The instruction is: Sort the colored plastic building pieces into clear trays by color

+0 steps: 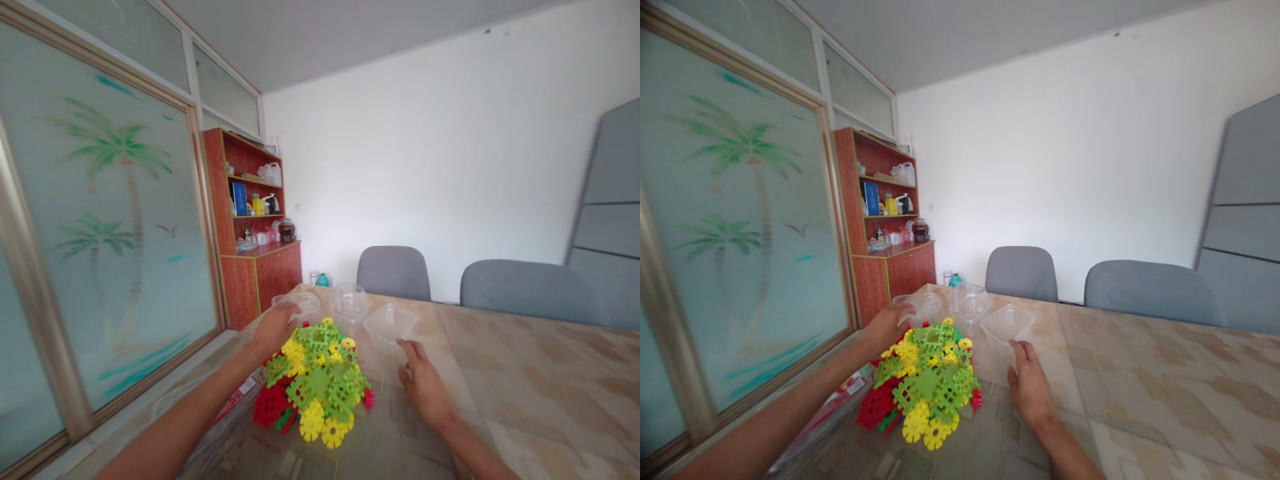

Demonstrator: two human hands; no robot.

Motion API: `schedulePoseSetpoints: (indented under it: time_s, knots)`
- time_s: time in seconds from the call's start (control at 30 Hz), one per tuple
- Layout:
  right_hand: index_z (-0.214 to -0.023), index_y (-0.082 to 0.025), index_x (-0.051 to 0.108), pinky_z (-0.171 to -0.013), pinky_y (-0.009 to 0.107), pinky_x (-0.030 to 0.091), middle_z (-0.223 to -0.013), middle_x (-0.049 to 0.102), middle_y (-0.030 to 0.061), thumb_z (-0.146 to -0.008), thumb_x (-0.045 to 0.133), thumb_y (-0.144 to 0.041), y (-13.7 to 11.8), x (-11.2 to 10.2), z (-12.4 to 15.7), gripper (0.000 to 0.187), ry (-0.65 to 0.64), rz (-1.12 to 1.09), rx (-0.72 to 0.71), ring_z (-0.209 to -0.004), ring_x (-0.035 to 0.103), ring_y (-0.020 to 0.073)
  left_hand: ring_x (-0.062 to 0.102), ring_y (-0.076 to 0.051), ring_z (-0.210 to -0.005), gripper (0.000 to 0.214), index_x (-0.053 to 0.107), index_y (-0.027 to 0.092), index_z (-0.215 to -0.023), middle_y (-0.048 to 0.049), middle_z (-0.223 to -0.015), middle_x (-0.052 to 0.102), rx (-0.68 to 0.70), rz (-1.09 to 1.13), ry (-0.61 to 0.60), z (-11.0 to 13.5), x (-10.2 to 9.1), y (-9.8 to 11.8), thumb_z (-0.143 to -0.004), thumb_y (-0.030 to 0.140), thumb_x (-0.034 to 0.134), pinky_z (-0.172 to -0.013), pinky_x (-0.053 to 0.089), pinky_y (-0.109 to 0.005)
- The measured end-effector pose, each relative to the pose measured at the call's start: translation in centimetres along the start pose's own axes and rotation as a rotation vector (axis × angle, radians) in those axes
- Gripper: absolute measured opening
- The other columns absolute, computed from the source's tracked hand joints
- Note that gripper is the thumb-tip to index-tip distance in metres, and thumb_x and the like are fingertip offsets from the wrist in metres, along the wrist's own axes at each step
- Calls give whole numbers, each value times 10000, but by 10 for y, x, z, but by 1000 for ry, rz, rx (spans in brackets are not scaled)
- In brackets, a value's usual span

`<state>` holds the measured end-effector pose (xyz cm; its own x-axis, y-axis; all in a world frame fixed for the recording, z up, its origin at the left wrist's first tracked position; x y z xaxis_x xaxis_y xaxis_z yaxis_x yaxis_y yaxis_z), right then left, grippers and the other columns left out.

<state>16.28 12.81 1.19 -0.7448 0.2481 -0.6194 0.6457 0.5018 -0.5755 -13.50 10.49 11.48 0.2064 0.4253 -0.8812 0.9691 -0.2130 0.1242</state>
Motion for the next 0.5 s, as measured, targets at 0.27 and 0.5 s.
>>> schedulePoseSetpoints:
  time_s: [0.27, 0.5]
  knots:
    - [-1233, -210, 529, -928, 408, 486, -1331, 448, 115, -768, 432, -91, -6, 5, -28, 489, 42, 53, -59, -1082, 588, 268, 578, -215, -1056, 174, 625, 152, -1025, -74, -1101, 634, 42, 32, -31, -45, 35, 49, -921, 250, 525, -940, 451, -434]
    - [-1037, -206, 622, -808, 325, 505, -977, 625, 64, -888, 373, -167, -35, 17, -12, 293, -92, -95, -160, -871, 628, 195, 634, -167, -840, 226, 631, 141, -964, -42, -959, 659, 9, 46, -271, -47, 67, 5, -921, 344, 542, -788, 525, -365]
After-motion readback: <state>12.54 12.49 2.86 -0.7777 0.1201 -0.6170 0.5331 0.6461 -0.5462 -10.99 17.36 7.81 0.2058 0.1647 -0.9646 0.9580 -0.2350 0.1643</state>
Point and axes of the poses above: each hand's wrist, its own z-axis away from the middle knuckle, its own x-axis out of the palm, y = z × x, the point moved 10 cm from there along -z, towards the middle knuckle
